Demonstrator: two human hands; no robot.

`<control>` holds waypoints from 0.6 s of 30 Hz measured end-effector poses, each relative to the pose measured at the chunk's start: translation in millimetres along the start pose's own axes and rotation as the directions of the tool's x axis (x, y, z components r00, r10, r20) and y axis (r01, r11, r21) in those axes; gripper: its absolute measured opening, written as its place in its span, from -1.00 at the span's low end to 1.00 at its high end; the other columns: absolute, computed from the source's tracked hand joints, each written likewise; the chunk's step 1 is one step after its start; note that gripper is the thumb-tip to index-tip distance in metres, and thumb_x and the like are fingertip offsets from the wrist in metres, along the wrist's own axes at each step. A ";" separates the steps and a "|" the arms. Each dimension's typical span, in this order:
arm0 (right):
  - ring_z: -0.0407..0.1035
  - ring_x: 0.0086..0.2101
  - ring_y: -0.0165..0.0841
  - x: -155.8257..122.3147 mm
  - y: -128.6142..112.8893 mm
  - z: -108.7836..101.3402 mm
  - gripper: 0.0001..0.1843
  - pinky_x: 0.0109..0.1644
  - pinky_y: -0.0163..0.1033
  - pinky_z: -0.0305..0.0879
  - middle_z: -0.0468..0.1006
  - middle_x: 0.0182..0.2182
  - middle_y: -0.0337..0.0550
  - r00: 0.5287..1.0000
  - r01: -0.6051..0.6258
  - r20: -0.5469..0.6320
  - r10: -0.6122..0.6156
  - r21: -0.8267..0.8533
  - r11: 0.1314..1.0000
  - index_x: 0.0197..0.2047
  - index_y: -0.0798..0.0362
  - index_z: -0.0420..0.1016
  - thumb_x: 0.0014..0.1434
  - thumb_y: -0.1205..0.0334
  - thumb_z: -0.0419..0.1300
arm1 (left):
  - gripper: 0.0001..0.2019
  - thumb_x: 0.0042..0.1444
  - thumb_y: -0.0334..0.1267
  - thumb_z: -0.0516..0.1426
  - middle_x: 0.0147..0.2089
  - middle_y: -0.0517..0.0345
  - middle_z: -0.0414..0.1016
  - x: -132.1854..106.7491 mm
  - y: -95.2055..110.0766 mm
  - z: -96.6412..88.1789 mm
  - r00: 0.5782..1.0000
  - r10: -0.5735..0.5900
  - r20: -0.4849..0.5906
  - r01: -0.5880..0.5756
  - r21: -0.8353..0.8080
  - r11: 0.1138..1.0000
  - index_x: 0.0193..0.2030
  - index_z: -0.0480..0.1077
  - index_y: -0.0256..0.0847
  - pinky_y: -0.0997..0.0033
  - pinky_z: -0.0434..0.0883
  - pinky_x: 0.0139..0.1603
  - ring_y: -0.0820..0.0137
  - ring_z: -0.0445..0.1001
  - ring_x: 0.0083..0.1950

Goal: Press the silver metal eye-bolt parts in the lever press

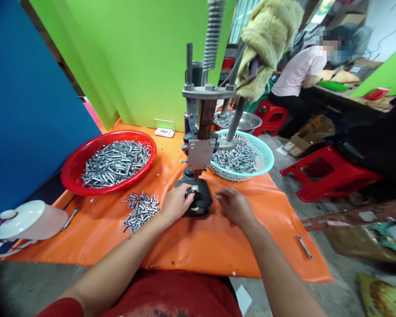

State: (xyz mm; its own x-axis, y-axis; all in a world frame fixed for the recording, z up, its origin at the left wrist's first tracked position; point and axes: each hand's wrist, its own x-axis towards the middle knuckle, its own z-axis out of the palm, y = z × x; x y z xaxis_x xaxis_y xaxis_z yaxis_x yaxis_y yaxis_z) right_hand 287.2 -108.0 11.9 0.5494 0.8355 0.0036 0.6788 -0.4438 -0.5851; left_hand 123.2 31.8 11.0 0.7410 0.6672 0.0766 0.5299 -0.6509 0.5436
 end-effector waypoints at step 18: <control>0.36 -0.47 -0.36 -43.7 36.6 -15.1 -0.81 -0.47 -0.35 0.06 0.50 -0.46 -0.11 0.936 -0.163 0.268 0.228 -0.243 0.956 -0.45 0.08 0.43 0.00 0.13 0.13 | -0.72 0.19 -0.18 0.03 -0.19 0.04 0.54 -26.4 5.7 -3.1 0.975 0.207 -0.078 -0.212 -0.071 0.975 0.02 0.30 -0.18 0.36 0.36 -0.21 0.29 0.51 -0.22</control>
State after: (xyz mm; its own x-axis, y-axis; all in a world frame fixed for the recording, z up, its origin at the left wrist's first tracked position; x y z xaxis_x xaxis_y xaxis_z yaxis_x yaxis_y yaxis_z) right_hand 295.4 -165.6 2.6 0.5382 0.7679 -0.3473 0.6778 -0.6393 -0.3632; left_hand 105.3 11.7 14.7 0.8001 0.5444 0.2519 0.3303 -0.7504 0.5725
